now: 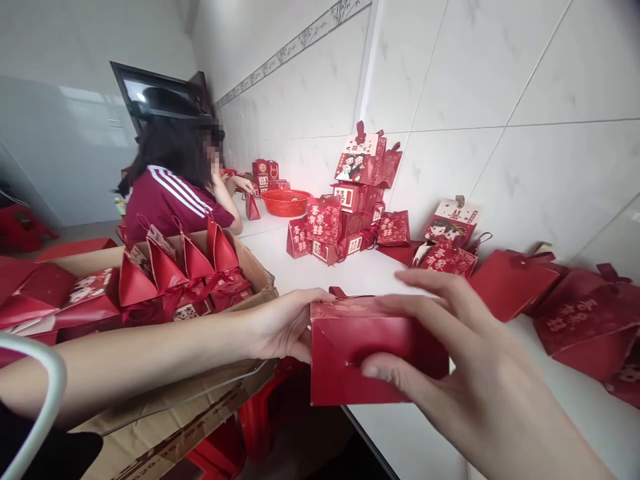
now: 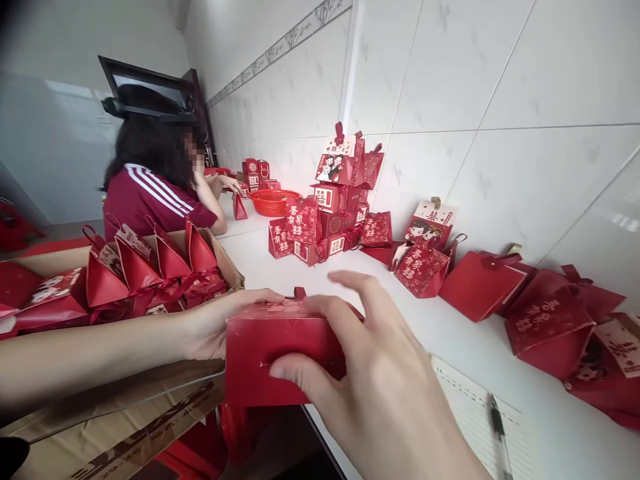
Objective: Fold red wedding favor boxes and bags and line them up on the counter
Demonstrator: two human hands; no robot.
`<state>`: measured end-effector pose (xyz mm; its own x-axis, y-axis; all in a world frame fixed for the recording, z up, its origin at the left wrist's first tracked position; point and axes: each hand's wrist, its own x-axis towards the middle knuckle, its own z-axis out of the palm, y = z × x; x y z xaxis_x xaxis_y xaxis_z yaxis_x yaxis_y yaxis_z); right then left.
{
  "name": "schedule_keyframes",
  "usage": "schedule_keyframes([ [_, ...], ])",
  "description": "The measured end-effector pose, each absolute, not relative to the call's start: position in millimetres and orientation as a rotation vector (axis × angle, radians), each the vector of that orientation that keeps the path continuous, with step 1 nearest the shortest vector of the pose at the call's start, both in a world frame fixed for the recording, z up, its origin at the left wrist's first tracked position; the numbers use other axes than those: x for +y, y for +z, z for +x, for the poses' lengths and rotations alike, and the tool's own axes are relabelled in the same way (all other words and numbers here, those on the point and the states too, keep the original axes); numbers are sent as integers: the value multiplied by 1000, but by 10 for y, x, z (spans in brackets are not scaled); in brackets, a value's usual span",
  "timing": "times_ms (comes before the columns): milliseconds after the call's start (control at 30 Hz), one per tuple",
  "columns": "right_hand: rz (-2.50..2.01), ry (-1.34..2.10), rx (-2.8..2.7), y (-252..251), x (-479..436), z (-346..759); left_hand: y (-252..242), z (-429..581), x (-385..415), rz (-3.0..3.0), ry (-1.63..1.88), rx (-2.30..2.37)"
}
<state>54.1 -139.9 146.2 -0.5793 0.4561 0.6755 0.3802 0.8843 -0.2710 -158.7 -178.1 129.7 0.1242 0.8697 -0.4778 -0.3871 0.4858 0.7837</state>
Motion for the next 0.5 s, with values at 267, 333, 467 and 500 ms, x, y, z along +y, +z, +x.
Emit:
schedule_keyframes([
  [267, -689, 403, -2157, 1467, -1483, 472, 1358, -1466, -1853, 501, 955, 1073],
  [333, -722, 463, -2096, 1473, -1487, 468, 1330, -1488, -1849, 522, 926, 1051],
  [467, -712, 593, -2151, 1485, -1478, 447, 1288, -1523, -1850, 546, 896, 1004],
  [500, -680, 599, -2192, 1479, -1472, 444, 1285, -1524, -1854, 550, 902, 1006],
])
